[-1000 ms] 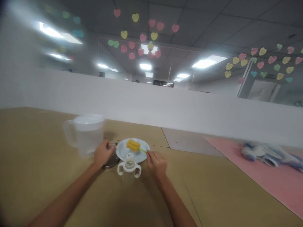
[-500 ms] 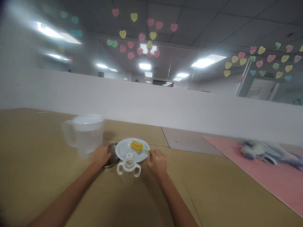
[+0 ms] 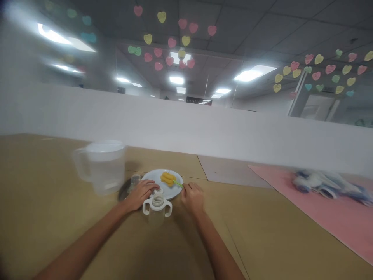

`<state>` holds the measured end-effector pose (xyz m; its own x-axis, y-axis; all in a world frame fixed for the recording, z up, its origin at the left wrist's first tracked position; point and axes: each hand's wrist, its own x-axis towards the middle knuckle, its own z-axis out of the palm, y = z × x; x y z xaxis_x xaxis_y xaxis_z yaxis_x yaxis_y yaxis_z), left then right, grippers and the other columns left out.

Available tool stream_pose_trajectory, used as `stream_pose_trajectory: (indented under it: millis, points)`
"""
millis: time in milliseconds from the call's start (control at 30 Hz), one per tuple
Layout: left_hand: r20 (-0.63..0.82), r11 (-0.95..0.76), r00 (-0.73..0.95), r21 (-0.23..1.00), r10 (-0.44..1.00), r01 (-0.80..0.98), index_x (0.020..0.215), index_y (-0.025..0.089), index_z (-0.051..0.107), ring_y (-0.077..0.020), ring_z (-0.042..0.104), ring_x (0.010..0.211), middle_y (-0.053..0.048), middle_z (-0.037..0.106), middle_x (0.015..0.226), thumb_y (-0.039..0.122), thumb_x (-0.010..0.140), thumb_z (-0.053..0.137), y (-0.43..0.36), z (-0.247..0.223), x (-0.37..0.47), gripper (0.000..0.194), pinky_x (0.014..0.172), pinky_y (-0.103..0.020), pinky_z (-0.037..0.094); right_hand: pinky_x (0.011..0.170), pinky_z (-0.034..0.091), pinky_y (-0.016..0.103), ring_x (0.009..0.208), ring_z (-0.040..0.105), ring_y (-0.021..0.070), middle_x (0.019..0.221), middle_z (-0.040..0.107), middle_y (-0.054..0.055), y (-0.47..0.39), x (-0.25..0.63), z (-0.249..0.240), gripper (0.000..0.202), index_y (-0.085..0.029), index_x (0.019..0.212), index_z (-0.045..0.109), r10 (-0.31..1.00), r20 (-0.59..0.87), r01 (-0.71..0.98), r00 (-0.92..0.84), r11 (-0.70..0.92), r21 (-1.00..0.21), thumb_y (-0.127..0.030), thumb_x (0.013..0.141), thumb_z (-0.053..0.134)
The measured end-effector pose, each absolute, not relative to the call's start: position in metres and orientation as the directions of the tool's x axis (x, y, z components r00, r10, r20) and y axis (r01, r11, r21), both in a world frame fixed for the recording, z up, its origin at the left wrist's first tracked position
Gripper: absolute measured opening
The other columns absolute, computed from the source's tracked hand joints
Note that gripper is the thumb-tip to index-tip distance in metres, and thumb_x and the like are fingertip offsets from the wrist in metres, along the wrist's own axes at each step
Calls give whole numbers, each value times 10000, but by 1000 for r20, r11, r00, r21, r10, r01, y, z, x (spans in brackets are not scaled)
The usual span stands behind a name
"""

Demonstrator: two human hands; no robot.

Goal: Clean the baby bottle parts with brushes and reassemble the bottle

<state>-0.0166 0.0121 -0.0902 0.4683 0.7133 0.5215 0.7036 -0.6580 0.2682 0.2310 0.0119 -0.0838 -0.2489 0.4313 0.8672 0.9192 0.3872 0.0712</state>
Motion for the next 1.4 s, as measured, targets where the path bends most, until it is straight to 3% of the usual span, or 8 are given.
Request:
stream_pose_trajectory:
  millis: [333,533,700,933,1067,1233,1333,1400]
  points:
    - [532,-658,465,255,707,708,1008,203,590,-193,505,927,-43,640,932,230,893,276,10,-86,-16,335,887,-356,350,577,288,239,618,528,123,655,629,14,13,231,-86,197,-199,749,670,456,858,923,-236,381,51,-136,748,483]
    - [539,-599,365,360,760,716,1053,210,561,-202,513,840,-30,590,793,390,880,357,5,-86,-14,322,818,-348,380,572,303,238,604,525,121,637,616,13,12,230,-84,208,-196,733,667,433,871,919,-232,391,51,-135,747,469]
    - [585,-623,314,454,748,637,1044,198,563,-188,516,853,-34,587,822,347,879,378,7,-89,-13,289,805,-323,401,573,318,230,599,534,114,637,620,7,11,230,-83,199,-200,732,669,414,869,897,-271,437,72,-144,747,479]
    - [711,-633,192,429,677,644,1076,188,547,-188,514,946,-61,603,973,334,909,338,8,-90,-12,305,880,-356,394,586,369,204,621,569,104,659,639,10,5,228,-82,198,-188,765,666,375,864,813,-336,579,65,-154,756,471]
    - [740,-622,74,502,668,601,1078,203,546,-175,550,922,-39,604,923,363,872,432,11,-92,-12,285,891,-360,426,590,410,207,615,585,115,649,650,25,-1,224,-78,217,-180,751,672,360,893,766,-270,642,-26,-151,770,457]
    - [690,-624,-217,720,691,304,1209,203,436,-185,558,1037,-75,564,1119,413,770,571,11,-93,-3,505,868,-335,492,620,484,237,664,626,143,712,681,40,-2,222,-78,203,-180,751,670,467,874,590,-132,746,-309,-175,773,468]
    - [603,-563,-209,796,770,222,1174,189,494,-200,586,1022,-90,606,1106,427,786,529,8,-91,1,456,839,-333,511,629,505,266,677,640,168,724,689,49,1,221,-82,196,-179,735,668,540,837,511,-89,746,-427,-189,754,473]
    - [586,-536,-199,805,785,253,1122,182,547,-205,611,974,-84,644,1050,434,790,520,7,-90,2,418,821,-338,518,637,504,275,688,642,177,735,692,50,3,221,-84,201,-181,731,669,548,834,547,-71,720,-427,-195,748,468]
